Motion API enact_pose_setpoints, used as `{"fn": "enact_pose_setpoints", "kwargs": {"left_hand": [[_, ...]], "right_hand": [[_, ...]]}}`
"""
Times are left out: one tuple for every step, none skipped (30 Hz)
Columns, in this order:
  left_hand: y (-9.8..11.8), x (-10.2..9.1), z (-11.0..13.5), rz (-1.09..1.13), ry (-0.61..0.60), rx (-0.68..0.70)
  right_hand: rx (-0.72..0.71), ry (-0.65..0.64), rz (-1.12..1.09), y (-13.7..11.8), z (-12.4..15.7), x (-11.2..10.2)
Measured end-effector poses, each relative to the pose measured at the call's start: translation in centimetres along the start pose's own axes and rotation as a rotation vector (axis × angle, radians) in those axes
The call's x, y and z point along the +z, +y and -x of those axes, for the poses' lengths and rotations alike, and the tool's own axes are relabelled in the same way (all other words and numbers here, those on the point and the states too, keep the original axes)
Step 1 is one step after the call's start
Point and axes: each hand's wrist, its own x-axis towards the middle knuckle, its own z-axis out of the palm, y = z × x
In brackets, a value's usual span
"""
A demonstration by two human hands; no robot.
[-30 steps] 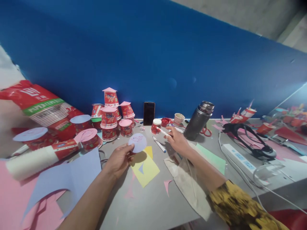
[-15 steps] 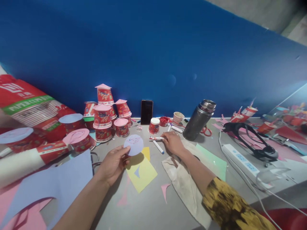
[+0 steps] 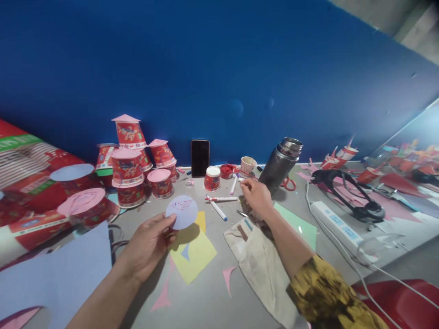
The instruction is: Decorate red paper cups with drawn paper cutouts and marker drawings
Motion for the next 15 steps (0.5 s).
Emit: {"fn": "enact_pose_setpoints", "kwargs": {"left_hand": [[0.1,0.1,0.0,0.005,0.003,-0.006],[0.3,0.2,0.1,0.009,0.0,-0.014],[0.5,0.2,0.1,0.011,-0.008,-0.019],[0.7,0.3,0.2,0.007,-0.023,-0.023],[0.9,0.4,0.3,-0.002,-0.042,-0.025],[1.2,0.5,0.4,-0.015,-0.062,-0.022],[1.4,0.5,0.4,-0.029,-0.082,-0.016],[1.5,0.5,0.4,-0.041,-0.096,-0.007],[1.5,0.6,0.3,-0.051,-0.103,0.002],[1.5,0.6,0.3,-0.057,-0.106,0.01],[1.3,0.6,0.2,-0.062,-0.107,0.013],[1.1,0.6,0.1,-0.064,-0.109,0.014],[0.9,0.5,0.1,-0.066,-0.113,0.013],[0.6,0.5,0.1,-0.067,-0.118,0.012],[0.4,0.4,0.1,-0.071,-0.122,0.013]], "right_hand": [[0.028,-0.01,0.018,0.3,0.1,-0.9],[0.042,-0.031,0.036,0.7,0.4,-1.9],[0.042,-0.061,0.054,1.0,0.9,-3.0],[0.031,-0.102,0.074,1.3,1.6,-3.9],[0.017,-0.139,0.086,1.7,2.5,-4.9],[-0.004,-0.186,0.099,2.2,3.5,-5.6],[-0.02,-0.261,0.138,2.7,4.5,-6.2],[-0.014,-0.321,0.177,3.2,5.4,-6.6],[-0.004,-0.351,0.206,3.8,6.3,-6.8],[0.007,-0.378,0.234,4.4,7.0,-6.8],[0.014,-0.405,0.252,5.0,7.5,-6.7],[0.004,-0.416,0.238,5.5,7.9,-6.4],[-0.017,-0.419,0.22,5.9,8.2,-6.1],[-0.04,-0.411,0.202,6.1,8.4,-5.7],[-0.057,-0.396,0.191,6.3,8.6,-5.4]]}}
